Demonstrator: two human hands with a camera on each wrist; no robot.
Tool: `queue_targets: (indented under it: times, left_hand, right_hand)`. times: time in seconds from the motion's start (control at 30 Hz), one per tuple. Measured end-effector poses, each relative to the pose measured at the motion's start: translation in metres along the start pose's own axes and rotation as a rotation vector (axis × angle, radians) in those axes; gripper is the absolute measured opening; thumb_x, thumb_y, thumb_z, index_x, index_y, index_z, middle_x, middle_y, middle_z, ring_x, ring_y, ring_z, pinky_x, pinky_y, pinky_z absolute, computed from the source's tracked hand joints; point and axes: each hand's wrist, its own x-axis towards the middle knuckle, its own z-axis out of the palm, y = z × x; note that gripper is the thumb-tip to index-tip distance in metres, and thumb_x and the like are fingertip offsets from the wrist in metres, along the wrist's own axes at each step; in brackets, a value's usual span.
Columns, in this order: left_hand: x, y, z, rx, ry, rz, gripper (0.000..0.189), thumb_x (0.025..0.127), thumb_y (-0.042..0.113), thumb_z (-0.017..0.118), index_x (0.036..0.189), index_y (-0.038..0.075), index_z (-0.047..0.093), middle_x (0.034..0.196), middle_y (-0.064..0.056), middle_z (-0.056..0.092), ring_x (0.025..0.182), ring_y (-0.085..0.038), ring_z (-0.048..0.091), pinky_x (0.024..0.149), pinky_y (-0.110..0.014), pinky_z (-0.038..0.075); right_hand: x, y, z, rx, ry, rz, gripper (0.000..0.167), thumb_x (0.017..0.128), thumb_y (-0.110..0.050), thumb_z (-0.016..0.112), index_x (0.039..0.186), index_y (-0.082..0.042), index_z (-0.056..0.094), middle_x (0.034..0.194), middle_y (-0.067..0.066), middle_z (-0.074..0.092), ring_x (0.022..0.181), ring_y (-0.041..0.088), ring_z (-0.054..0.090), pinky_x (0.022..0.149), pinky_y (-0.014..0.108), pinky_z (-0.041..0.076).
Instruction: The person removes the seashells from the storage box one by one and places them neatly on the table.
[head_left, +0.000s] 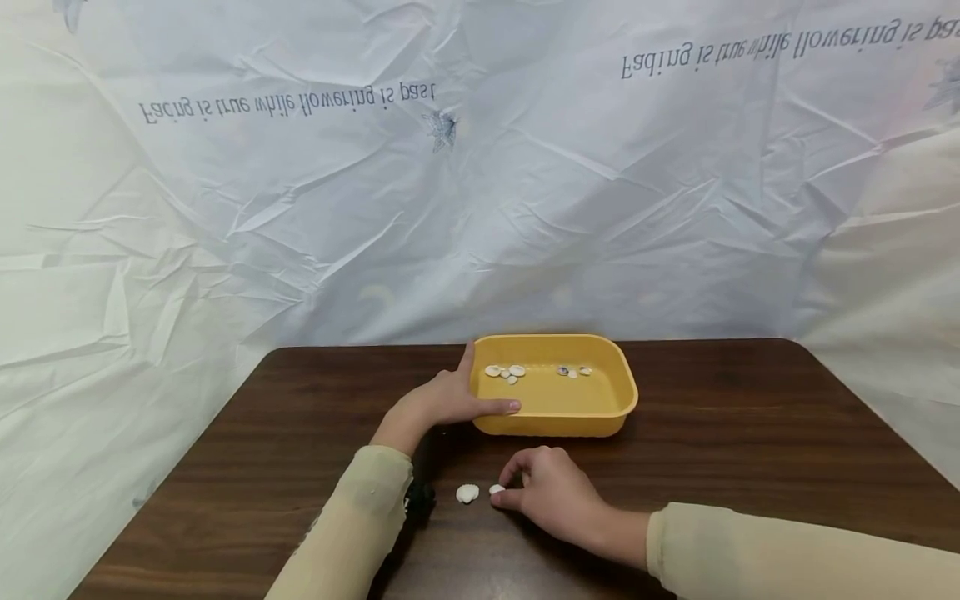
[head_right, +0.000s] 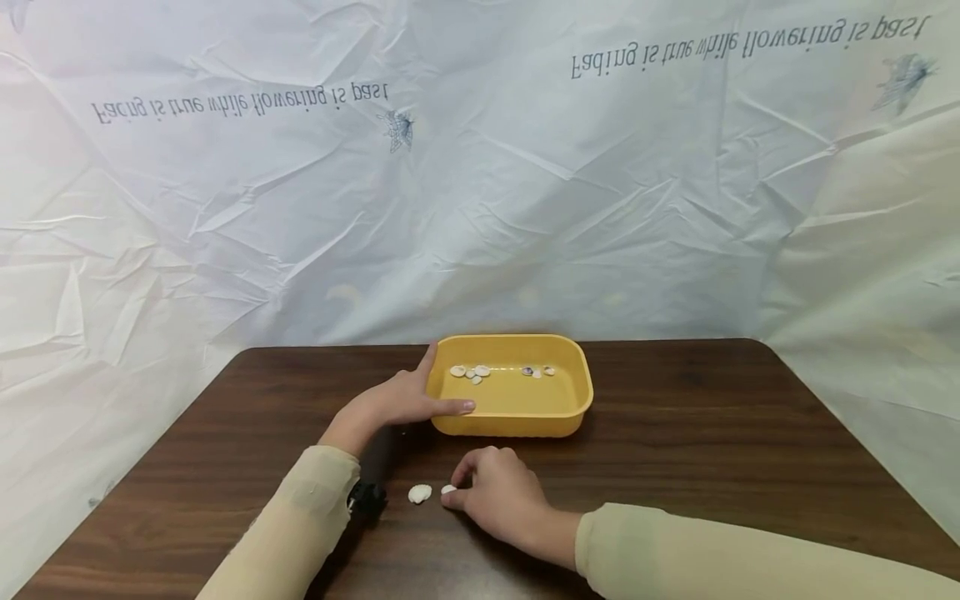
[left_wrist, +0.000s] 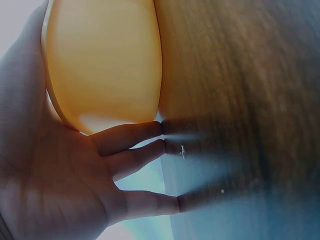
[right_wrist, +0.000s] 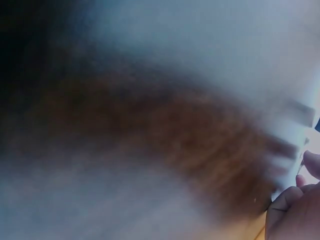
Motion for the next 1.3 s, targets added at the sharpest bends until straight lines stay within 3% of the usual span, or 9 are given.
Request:
queue_targets:
  times: [0.73,0.97,1.03,1.17,1.3]
  left_hand:
    - [-0.004,0.000,-0.001,-0.017,-0.009,-0.012,0.142,0.073,0.095,0.067,0.169,0.036,-0.019,0.173,-0.028,0.028,0.157,-0.045,0.038,0.119,-0.062,0.041]
    - [-0.003,0.000,0.001,-0.035,-0.008,-0.003,0.142,0.074,0.093,0.068,0.169,0.033,-0.019,0.172,-0.029,0.028,0.156,-0.046,0.038,0.119,-0.062,0.042]
    - [-0.003,0.000,0.001,-0.036,-0.011,-0.002,0.142,0.074,0.092,0.069,0.169,0.034,-0.019,0.172,-0.029,0.027,0.157,-0.046,0.036,0.119,-0.062,0.041]
    - [0.000,-0.001,0.000,-0.031,-0.008,0.020,0.138,0.079,0.086,0.070,0.170,0.031,-0.019,0.166,-0.031,0.040,0.152,-0.044,0.044,0.115,-0.058,0.045]
    - [0.000,-0.001,0.000,-0.015,-0.007,0.017,0.136,0.081,0.084,0.069,0.170,0.030,-0.018,0.166,-0.032,0.039,0.153,-0.045,0.043,0.115,-0.058,0.046]
  right_hand:
    - [-0.002,-0.001,-0.002,-0.063,0.013,-0.011,0.019,0.083,-0.032,0.092,0.087,-0.018,0.079,0.061,-0.007,0.056,0.056,0.008,0.050,0.052,0.026,0.041]
    - [0.006,-0.011,-0.022,-0.037,0.026,-0.054,0.017,0.086,-0.026,0.091,0.091,-0.014,0.079,0.058,-0.005,0.054,0.053,0.008,0.050,0.053,0.025,0.042]
    - [0.012,-0.014,-0.030,-0.021,0.032,-0.069,0.015,0.087,-0.023,0.089,0.092,-0.012,0.080,0.058,-0.005,0.053,0.053,0.009,0.048,0.053,0.024,0.042]
    - [0.025,-0.019,-0.046,-0.011,0.055,-0.072,0.013,0.090,-0.024,0.088,0.094,-0.014,0.081,0.058,-0.004,0.051,0.053,0.010,0.045,0.053,0.024,0.040]
    - [0.041,-0.021,-0.066,-0.051,0.077,-0.053,0.017,0.091,-0.029,0.087,0.101,-0.015,0.082,0.058,-0.003,0.050,0.053,0.011,0.043,0.052,0.027,0.039]
